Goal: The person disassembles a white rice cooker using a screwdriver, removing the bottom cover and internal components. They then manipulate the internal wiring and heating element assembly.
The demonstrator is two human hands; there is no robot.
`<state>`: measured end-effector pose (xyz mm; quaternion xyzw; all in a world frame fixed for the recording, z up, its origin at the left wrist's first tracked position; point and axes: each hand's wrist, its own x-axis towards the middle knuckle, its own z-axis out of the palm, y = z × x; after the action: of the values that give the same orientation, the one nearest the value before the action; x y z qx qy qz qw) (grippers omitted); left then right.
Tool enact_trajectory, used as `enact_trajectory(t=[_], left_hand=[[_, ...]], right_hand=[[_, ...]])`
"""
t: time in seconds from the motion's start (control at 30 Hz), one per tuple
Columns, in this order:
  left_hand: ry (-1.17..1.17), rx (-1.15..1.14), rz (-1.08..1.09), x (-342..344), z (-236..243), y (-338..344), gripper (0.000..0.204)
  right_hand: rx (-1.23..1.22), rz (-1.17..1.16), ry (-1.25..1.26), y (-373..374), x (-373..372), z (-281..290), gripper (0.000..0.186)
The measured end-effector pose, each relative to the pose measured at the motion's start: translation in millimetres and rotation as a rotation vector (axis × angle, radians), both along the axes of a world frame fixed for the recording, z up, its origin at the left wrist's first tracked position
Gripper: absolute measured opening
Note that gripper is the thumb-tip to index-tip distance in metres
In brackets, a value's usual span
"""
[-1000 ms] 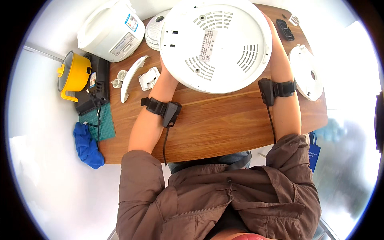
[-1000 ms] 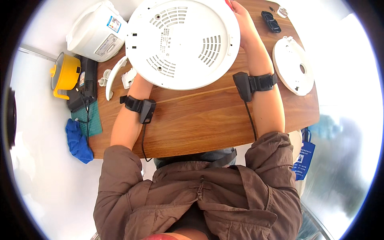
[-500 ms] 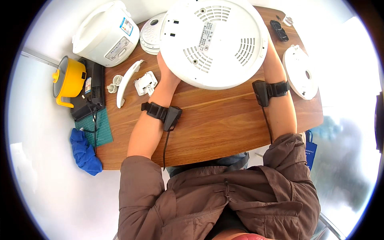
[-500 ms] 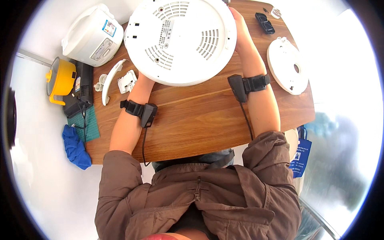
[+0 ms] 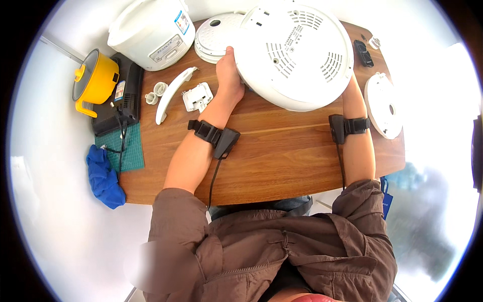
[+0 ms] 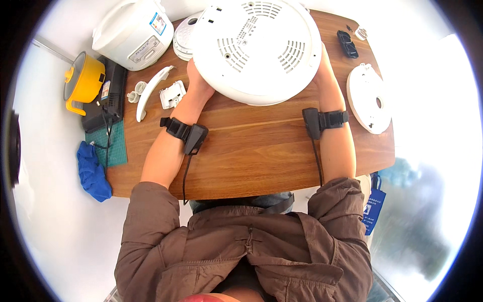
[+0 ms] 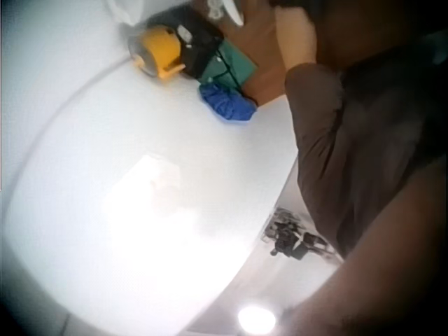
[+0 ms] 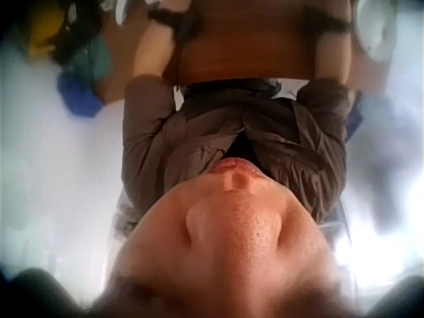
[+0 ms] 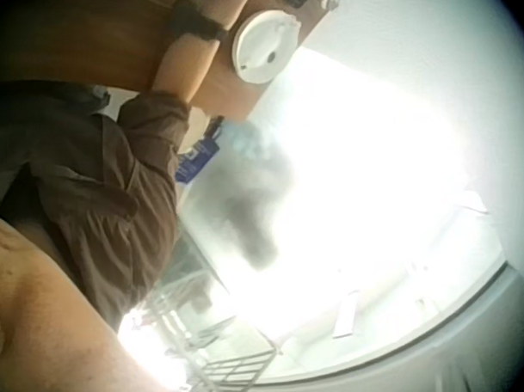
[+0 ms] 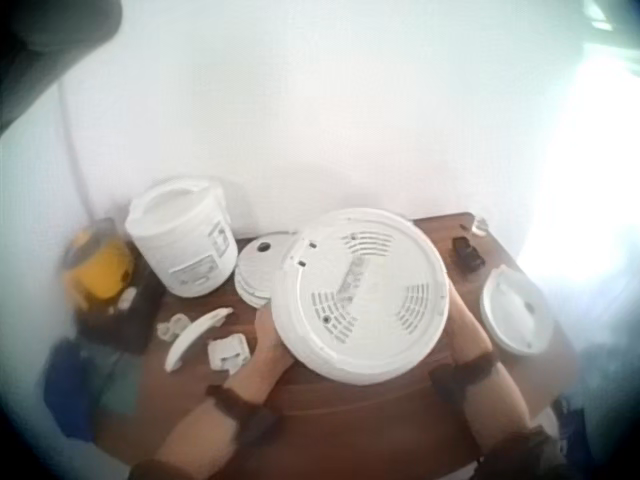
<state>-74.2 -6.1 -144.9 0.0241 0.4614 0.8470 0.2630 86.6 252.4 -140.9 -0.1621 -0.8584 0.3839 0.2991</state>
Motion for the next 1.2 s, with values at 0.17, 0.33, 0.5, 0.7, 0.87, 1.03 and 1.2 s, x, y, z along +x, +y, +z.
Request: enact_trajectory(t=[0.17,0.33,0.5,0.7,0.87,1.03,1.2], left_hand=[[-0.036,-0.056,0.03,0,0,3,0.042],[-0.065,-0.063,0.022,-9,-10,5,0.034],[-0.047,-0.064,0.003,-11,-13,3,0.041],[-0.042,-0.068,0.01,-12,-15,5,0.04],[-0.055,-0.102,0.001,-13,-15,6,0.041],[-0.031,-0.1,0.027,-17,-18,3,0.041],[-0.005,-0.094,0.07,-13,-20,9,0.047]], right_hand=[[0.209,0.018,-0.075,6,12,-13,0.031],[0.263,0.026,-0.091,5,19,-15,0.031],[0.278,0.028,-0.098,4,29,-13,0.031],[0.242,0.034,-0.092,3,33,-14,0.03],[0.203,-0.109,-0.146,8,30,2,0.027],[-0.073,-0.257,0.042,-21,12,82,0.026],[0.098,-0.109,0.191,-63,-13,152,0.035]])
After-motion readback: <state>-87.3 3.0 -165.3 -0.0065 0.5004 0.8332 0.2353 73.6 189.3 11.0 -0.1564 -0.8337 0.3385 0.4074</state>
